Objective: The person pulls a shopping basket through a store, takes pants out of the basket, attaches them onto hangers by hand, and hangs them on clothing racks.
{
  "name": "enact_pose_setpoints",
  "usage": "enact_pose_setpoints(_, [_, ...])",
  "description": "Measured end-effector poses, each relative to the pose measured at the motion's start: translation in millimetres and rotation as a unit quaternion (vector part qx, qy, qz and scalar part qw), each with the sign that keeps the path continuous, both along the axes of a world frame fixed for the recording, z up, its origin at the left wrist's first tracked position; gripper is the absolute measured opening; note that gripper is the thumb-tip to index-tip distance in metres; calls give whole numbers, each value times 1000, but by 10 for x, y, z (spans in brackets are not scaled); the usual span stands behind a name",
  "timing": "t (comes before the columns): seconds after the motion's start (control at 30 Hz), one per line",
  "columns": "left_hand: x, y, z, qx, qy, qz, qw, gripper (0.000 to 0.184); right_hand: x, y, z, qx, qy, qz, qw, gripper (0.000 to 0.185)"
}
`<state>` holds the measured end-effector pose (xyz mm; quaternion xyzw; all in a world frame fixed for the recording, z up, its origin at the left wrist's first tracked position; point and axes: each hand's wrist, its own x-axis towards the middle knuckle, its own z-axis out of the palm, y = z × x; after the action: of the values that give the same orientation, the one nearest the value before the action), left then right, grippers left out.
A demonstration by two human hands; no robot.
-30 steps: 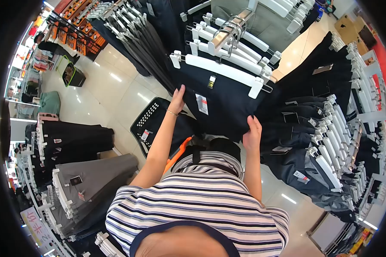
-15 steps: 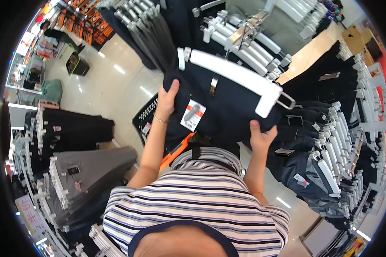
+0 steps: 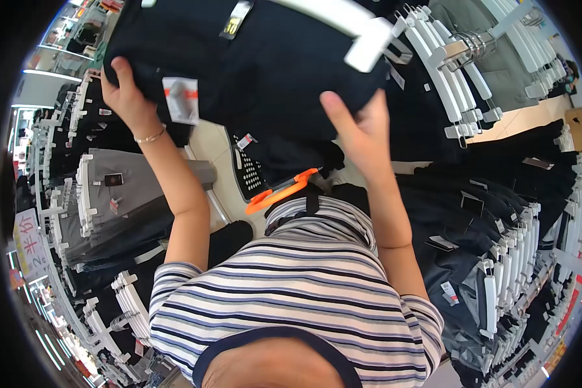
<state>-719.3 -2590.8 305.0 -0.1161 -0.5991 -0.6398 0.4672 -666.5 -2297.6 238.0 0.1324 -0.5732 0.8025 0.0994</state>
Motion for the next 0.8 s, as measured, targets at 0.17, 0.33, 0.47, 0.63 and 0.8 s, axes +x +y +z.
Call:
enact_pose_setpoints(0.17, [237,-440,-677,-109,-198,142,964,34,-238,-360,-741,-55,-165,193,966,47])
enact_pose_setpoints(0.33, [203,-984,-2437,-1,-402,45,915,46,-134,-140,-1807,146,-314,222,912,39])
enact_pose_setpoints(0.47, [376,-1023,-3910,-10,-589,-5,808,34,159,408,-1891,105,-358,131,918,33])
enact_pose_setpoints(0.63, [623,-804,-4599,108,-812,13,574,26,334,1309,-1986,235,-126,-384,884,36])
enact_pose_setpoints(0.8, [407,-232,-4260,55,-748,-125,649,26,263,1598,-1415,308,-94,-616,719,51])
